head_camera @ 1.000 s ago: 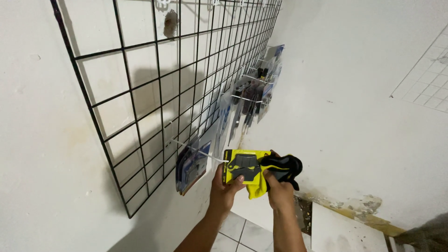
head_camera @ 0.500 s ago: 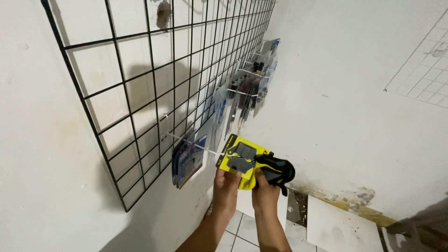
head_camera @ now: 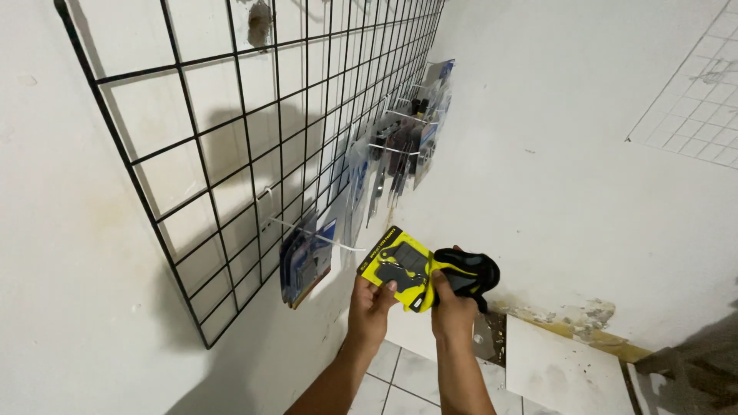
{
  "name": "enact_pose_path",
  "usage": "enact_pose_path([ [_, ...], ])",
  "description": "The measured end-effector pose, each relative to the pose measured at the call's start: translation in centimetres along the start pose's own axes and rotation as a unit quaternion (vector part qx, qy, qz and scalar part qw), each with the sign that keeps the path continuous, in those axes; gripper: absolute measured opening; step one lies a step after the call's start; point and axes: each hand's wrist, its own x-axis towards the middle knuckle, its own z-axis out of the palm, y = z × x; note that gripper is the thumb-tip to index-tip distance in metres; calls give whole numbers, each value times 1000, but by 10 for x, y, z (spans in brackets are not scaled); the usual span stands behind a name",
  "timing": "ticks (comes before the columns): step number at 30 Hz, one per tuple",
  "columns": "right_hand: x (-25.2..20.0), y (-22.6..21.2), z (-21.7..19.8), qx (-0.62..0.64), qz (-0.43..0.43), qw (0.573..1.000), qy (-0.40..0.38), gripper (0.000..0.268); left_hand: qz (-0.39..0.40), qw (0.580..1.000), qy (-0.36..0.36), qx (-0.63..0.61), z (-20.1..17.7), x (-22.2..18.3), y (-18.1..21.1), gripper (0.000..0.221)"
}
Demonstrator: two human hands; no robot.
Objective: The person wipes the front and back surfaces of a small yellow and black package with a yellow cloth.
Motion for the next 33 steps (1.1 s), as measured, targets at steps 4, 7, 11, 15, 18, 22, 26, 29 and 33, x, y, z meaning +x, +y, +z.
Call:
enact_pose_path([
  [4, -15, 2, 6, 81, 15, 995, -53, 69, 34, 999, 16, -3, 2, -1, 11, 48],
  [7, -14, -1, 2, 74, 26, 995, -62, 71, 38, 999, 2, 28, -6, -4, 4, 46],
  [11, -10, -9, -1, -27, -6, 996, -87, 74, 44, 994, -47, 93, -11, -4, 19, 38],
  [15, -11, -12, 5, -121, -16, 990, -66, 72, 62, 987, -70, 131, -7, -11, 41, 34],
  [18, -7, 0, 7, -13, -27, 997, -76, 66, 49, 988, -58, 136, -10, -15, 36, 38],
  [22, -6, 10, 9, 25, -41, 998, -33, 54, -2, 998, -44, 55, -13, -18, 34, 42],
  [26, 2, 19, 1, 107, -15, 994, -18, 51, -24, 998, -39, 51, -13, -17, 42, 47],
  [29, 11, 0, -7, 82, 14, 995, 57, 40, -45, 997, -14, 57, -17, -17, 34, 43],
  [33, 18, -21, -30, 115, -34, 991, 57, 57, -64, 998, 15, 8, -18, -12, 40, 53],
])
